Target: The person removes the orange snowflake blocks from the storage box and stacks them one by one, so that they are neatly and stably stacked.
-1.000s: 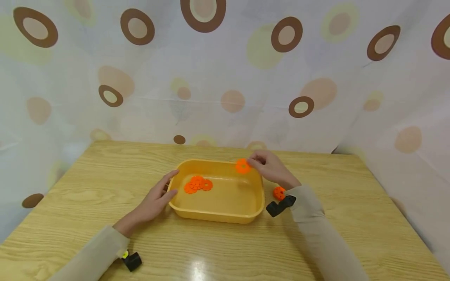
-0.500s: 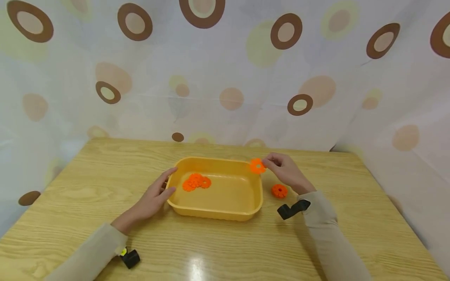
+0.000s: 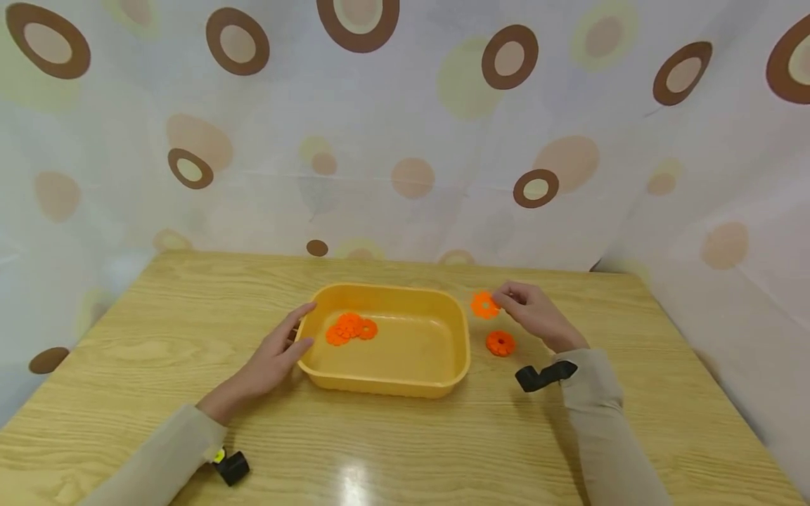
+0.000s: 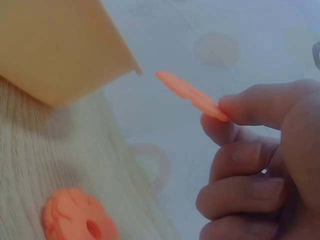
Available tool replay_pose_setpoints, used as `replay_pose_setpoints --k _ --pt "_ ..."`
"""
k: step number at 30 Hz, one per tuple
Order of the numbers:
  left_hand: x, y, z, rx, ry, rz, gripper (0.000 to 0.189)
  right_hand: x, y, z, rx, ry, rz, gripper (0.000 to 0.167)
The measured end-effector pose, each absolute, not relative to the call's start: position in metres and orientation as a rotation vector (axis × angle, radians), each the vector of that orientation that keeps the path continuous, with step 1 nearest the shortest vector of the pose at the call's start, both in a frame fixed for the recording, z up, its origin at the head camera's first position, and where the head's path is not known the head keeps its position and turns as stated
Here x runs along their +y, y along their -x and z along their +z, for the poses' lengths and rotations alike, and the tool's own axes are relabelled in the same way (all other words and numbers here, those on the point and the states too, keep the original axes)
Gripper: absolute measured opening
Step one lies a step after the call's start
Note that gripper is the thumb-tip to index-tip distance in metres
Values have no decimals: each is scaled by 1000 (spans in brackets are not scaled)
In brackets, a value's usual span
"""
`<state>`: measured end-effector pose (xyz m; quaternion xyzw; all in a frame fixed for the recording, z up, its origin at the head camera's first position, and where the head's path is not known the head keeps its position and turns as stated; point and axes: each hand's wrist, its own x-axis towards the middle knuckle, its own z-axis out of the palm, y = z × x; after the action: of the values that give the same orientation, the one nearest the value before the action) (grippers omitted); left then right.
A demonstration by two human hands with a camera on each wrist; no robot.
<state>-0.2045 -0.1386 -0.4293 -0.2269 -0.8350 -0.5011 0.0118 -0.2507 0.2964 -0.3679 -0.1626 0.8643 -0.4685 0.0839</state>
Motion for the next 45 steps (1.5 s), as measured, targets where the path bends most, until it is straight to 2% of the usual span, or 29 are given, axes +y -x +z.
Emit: replay_pose_setpoints --k 11,25,45 --pt "-142 205 -430 -2595 704 -1570 54 312 259 -382 2595 503 -1220 25" --pt "-139 207 -431 -2588 732 -1561 54 341 268 -399 2406 540 -1191 26" --pt "-136 204 -429 -2622 698 -1567 55 342 262 -401 2447 368 -1126 28"
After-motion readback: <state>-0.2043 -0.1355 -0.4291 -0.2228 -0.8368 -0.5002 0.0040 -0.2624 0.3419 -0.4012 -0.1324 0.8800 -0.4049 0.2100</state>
